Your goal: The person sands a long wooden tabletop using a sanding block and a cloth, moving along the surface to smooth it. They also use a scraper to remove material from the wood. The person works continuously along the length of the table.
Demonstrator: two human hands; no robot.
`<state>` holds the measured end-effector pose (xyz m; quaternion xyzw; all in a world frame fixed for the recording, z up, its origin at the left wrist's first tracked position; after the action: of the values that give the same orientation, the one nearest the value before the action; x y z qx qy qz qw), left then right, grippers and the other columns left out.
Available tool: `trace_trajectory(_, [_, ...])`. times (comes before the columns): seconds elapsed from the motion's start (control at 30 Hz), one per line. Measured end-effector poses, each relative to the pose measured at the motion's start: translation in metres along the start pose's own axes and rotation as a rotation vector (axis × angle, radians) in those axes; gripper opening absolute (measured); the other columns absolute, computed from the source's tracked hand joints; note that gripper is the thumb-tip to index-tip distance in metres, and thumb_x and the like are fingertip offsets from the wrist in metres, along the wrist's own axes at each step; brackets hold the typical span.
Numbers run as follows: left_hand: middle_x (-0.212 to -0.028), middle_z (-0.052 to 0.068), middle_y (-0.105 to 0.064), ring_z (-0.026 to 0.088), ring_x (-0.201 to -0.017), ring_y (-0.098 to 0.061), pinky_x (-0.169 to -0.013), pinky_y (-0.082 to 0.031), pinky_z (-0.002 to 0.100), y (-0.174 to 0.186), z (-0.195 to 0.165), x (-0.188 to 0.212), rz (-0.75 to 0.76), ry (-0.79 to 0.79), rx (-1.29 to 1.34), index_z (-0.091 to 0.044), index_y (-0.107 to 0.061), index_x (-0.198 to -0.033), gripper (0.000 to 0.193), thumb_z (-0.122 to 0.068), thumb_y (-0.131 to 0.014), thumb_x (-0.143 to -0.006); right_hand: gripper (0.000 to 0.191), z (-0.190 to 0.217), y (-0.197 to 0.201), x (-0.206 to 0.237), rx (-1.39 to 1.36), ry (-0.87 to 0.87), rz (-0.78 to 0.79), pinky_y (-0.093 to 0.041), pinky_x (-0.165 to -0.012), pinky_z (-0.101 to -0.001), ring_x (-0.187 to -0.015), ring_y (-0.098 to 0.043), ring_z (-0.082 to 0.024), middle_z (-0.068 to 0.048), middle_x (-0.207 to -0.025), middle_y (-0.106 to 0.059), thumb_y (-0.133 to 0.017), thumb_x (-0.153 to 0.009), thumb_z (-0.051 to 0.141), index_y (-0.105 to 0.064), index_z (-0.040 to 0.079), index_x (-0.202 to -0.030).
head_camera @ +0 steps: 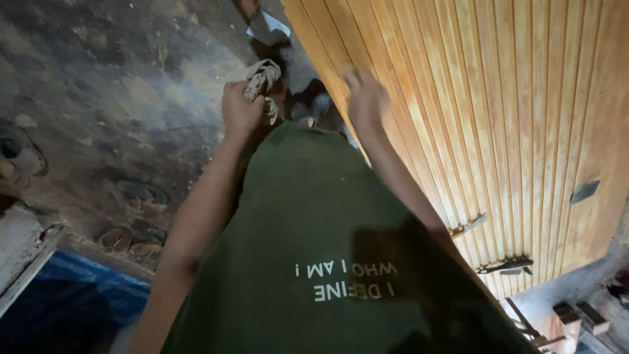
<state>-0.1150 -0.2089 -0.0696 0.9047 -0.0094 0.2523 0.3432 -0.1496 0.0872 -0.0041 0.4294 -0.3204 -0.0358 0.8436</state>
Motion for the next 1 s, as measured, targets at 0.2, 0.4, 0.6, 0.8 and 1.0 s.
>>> trace_trajectory(0.2, [-0.111, 0.024, -0.063, 0.045, -0.107, -0.060, -0.096, -0.049, 0.049, -0.002, -0.005, 0.002, -0.044, -0.046, 0.008, 0.000, -0.073, -0.107, 0.031, -0.013, -0.074, -0.079, 0.045, 0.079, -0.018, -0.048, 0.079, 0.149, 0.021, -0.049, -0.085, -0.0542, -0.102, -0.068, -0.041, -0.019, -0.103, -0.075, -0.051, -0.100, 0.055, -0.071, 0.018, -0.116])
trace_trajectory(0.4, [-0.110, 0.023, -0.064, 0.044, -0.108, -0.061, -0.096, -0.049, 0.048, 0.013, -0.008, 0.003, -0.104, -0.059, 0.073, -0.001, -0.073, -0.109, 0.032, -0.014, -0.077, -0.080, 0.045, 0.042, 0.021, 0.005, 0.033, 0.212, -0.032, -0.049, -0.090, -0.0543, -0.107, -0.068, -0.043, -0.020, -0.111, -0.074, -0.056, -0.097, 0.049, -0.068, 0.018, -0.126])
trace_trajectory(0.6, [-0.109, 0.022, -0.064, 0.043, -0.105, -0.062, -0.094, -0.051, 0.048, 0.010, -0.024, 0.001, -0.139, -0.015, 0.189, -0.001, -0.071, -0.107, 0.031, -0.016, -0.076, -0.080, 0.040, 0.125, -0.004, -0.055, -0.003, 0.345, -0.078, -0.051, -0.082, -0.0554, -0.095, -0.068, -0.045, -0.022, -0.101, -0.073, -0.053, -0.101, 0.044, -0.072, 0.010, -0.112])
trace_trajectory(0.8, [-0.108, 0.023, -0.065, 0.044, -0.106, -0.062, -0.094, -0.050, 0.049, 0.000, -0.040, -0.002, -0.128, -0.096, 0.184, -0.001, -0.072, -0.102, 0.029, -0.017, -0.078, -0.080, 0.042, 0.137, 0.008, -0.055, 0.032, 0.316, -0.123, -0.050, -0.081, -0.0555, -0.096, -0.069, -0.043, -0.020, -0.100, -0.075, -0.056, -0.099, 0.048, -0.073, 0.012, -0.113])
trace_trajectory(1.0, [-0.110, 0.025, -0.066, 0.044, -0.109, -0.064, -0.095, -0.051, 0.048, 0.009, -0.001, 0.004, 0.027, 0.282, 0.144, 0.000, -0.069, -0.109, 0.037, -0.025, -0.076, -0.084, 0.035, 0.136, 0.013, -0.039, 0.064, 0.323, -0.122, -0.052, -0.079, -0.0524, -0.091, -0.072, -0.039, -0.015, -0.097, -0.077, -0.057, -0.097, 0.043, -0.075, 0.017, -0.111])
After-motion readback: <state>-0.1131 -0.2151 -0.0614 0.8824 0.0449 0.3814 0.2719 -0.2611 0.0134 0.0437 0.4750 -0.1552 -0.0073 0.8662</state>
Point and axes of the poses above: each hand's wrist, its own x-axis away from the middle knuckle, its own y-axis out of the back of the hand, z = x × y, the point moved 8 cm from there along -x, towards the middle knuckle
